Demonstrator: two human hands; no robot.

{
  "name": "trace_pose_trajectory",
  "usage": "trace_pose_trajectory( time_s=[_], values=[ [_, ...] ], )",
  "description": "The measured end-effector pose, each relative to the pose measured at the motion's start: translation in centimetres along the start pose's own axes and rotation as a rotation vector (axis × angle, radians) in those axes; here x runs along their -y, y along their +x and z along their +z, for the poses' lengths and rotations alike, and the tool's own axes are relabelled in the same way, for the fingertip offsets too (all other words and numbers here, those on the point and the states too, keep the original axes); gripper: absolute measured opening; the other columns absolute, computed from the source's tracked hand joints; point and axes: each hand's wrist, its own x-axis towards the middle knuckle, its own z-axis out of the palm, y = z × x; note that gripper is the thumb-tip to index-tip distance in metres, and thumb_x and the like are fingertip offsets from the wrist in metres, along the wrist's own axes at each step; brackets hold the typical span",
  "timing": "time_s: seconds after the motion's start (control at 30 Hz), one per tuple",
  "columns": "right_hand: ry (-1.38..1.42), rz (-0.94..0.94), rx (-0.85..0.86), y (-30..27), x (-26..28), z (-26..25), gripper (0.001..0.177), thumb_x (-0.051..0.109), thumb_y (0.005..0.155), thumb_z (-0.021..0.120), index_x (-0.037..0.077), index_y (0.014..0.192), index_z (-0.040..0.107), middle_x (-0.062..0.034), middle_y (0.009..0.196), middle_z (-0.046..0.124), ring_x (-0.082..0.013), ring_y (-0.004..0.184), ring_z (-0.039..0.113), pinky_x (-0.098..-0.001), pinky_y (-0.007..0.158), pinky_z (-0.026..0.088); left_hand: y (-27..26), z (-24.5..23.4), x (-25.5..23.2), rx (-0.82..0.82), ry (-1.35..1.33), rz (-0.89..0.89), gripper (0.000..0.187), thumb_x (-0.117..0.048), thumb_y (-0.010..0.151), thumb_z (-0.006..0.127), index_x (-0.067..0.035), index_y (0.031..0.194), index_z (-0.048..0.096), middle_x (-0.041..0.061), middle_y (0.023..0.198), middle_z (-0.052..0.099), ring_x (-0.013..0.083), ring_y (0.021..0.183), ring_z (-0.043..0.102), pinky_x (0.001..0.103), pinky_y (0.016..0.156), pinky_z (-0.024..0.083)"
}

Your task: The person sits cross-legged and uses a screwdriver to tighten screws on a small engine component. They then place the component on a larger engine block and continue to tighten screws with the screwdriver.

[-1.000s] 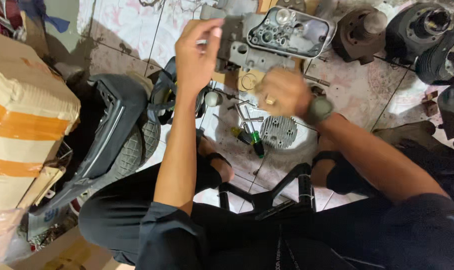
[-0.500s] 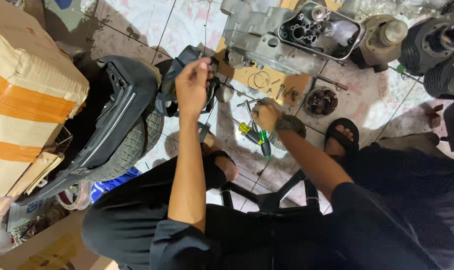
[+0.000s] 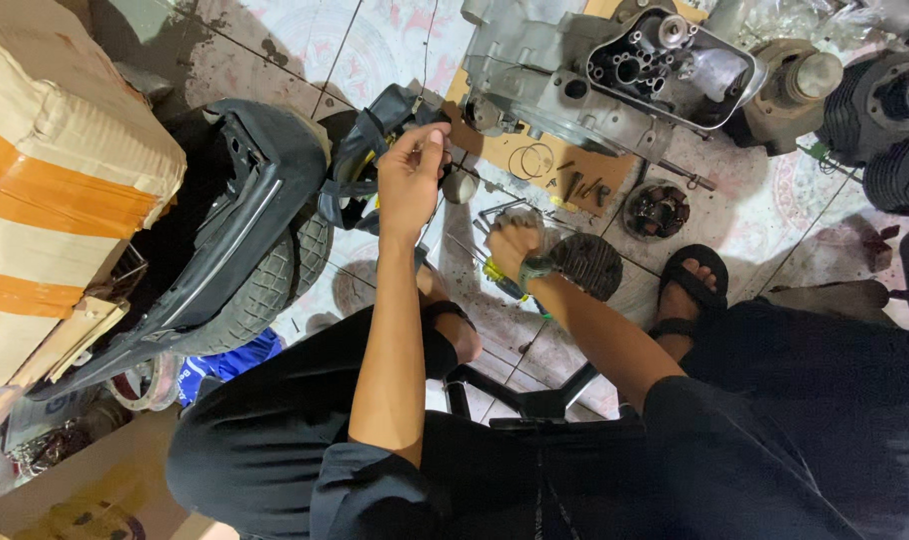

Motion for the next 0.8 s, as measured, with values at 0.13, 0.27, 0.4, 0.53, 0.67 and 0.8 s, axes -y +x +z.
trace_pose_trajectory(
  time_s=[0.13,0.27,0.4,0.53,0.67,0.8],
  values=[
    [0.031,-0.019,0.062,1.1,0.2,2.6,0.032,0.033,0.081,0.063,0.003,0.092,0.067,-0.0157,0.095,0.066,-0.0329,0.086,0.065,-0.0487,0.08,0.046,-0.4,0.4,-0.7,-0.008,0.01,-0.026,0.018,-0.014,0.093,0.055,-0.005,0.1,0.069,0.009,0.082,0.068,0.0135,0.073,0.064,0.025,0.062,0.055],
    [0.127,0.176,0.112,1.3,1.5,-3.4,0.033,0.037,0.082,0.059,0.006,0.086,0.07,-0.0137,0.084,0.068,-0.0326,0.082,0.068,-0.0429,0.075,0.048,-0.7,0.4,-1.2,0.015,0.036,-0.038,0.018,-0.014,0.094,0.054,-0.007,0.1,0.07,0.01,0.082,0.068,0.0149,0.074,0.065,0.026,0.063,0.055],
    [0.223,0.376,0.063,1.5,0.9,-9.3,0.039,0.037,0.085,0.058,0.0,0.096,0.063,-0.0192,0.085,0.069,-0.0373,0.082,0.069,-0.0479,0.069,0.054,-0.3,0.6,-0.6,0.02,0.049,-0.026,0.018,-0.015,0.093,0.056,-0.007,0.1,0.07,0.01,0.08,0.067,0.0153,0.072,0.064,0.027,0.063,0.055],
    [0.129,0.396,0.021,3.9,0.1,-5.3,0.043,0.037,0.076,0.069,0.002,0.1,0.063,-0.015,0.088,0.068,-0.0347,0.088,0.067,-0.0472,0.074,0.053,-0.3,1.0,-0.1,0.044,0.073,-0.013,0.018,-0.016,0.094,0.055,-0.008,0.1,0.07,0.009,0.073,0.065,0.0137,0.067,0.061,0.028,0.06,0.053],
    [0.115,0.696,0.071,5.0,0.4,-3.0,0.03,0.036,0.073,0.072,0.01,0.089,0.066,-0.0078,0.081,0.07,-0.0271,0.083,0.069,-0.0409,0.068,0.053,-0.6,1.9,-1.9,0.065,0.16,0.033,0.017,-0.015,0.092,0.056,-0.011,0.099,0.071,0.01,0.08,0.069,0.0152,0.074,0.064,0.03,0.065,0.052],
    [0.241,0.728,0.1,3.3,1.5,-9.8,0.026,0.039,0.071,0.069,0.015,0.083,0.073,-0.0057,0.075,0.072,-0.0247,0.079,0.071,-0.0339,0.064,0.054,-1.0,3.1,-3.6,0.091,0.21,0.116,0.016,-0.013,0.091,0.057,-0.011,0.097,0.072,0.008,0.082,0.068,0.0159,0.075,0.065,0.03,0.07,0.053]
  ],
)
